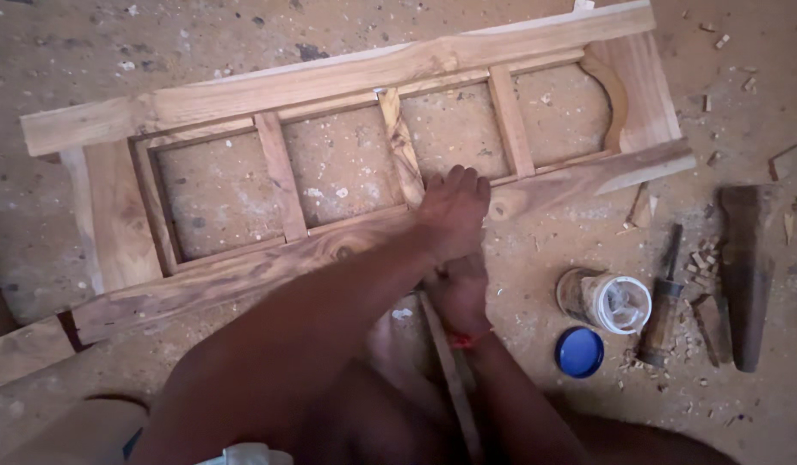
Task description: The person applies glue to small wooden pieces and attaches them to a larger wooden frame. They use a hammer to secure the pieces in place, working on the floor.
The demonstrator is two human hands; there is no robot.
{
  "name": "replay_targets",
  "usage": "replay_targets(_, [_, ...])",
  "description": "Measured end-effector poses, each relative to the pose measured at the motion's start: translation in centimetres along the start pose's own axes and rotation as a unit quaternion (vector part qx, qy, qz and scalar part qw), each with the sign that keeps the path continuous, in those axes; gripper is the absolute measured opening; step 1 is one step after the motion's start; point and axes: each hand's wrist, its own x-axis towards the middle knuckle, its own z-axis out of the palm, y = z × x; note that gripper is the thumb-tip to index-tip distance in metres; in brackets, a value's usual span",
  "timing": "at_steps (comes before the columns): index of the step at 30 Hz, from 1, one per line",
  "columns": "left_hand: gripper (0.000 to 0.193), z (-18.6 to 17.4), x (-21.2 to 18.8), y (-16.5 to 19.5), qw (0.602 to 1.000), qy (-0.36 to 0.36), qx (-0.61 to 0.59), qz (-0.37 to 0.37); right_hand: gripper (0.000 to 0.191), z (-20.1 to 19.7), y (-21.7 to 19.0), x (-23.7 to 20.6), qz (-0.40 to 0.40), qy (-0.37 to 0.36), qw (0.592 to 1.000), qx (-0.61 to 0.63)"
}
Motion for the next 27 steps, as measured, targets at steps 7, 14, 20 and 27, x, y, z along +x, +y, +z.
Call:
replay_targets(7, [0.051,-2.0,2.1,-1.8,0.986,-0.010,-0.132,-0.097,0.012,-11.6,2.5,-2.1,0.137,-0.032,0.990,-0.030])
replay_targets(14, [0.027,-5.4,0.4,-3.5,0.980,0.066,-0.164,-0.088,0.016,-12.7,4.9,-2.8,0.059,-0.090,0.994,-0.015])
replay_targets(20, [0.026,-6.8,-0.1,-2.4,0.985,0.053,-0.148,-0.068,0.016,-9.0,3.7,-1.5,0.006,-0.123,0.989,-0.076])
replay_targets(27, [0.029,-6.8,-0.1,-3.3,0.986,0.019,-0.146,-0.072,0.009,-7.8,2.5,-0.1,-0.020,-0.152,0.976,-0.152])
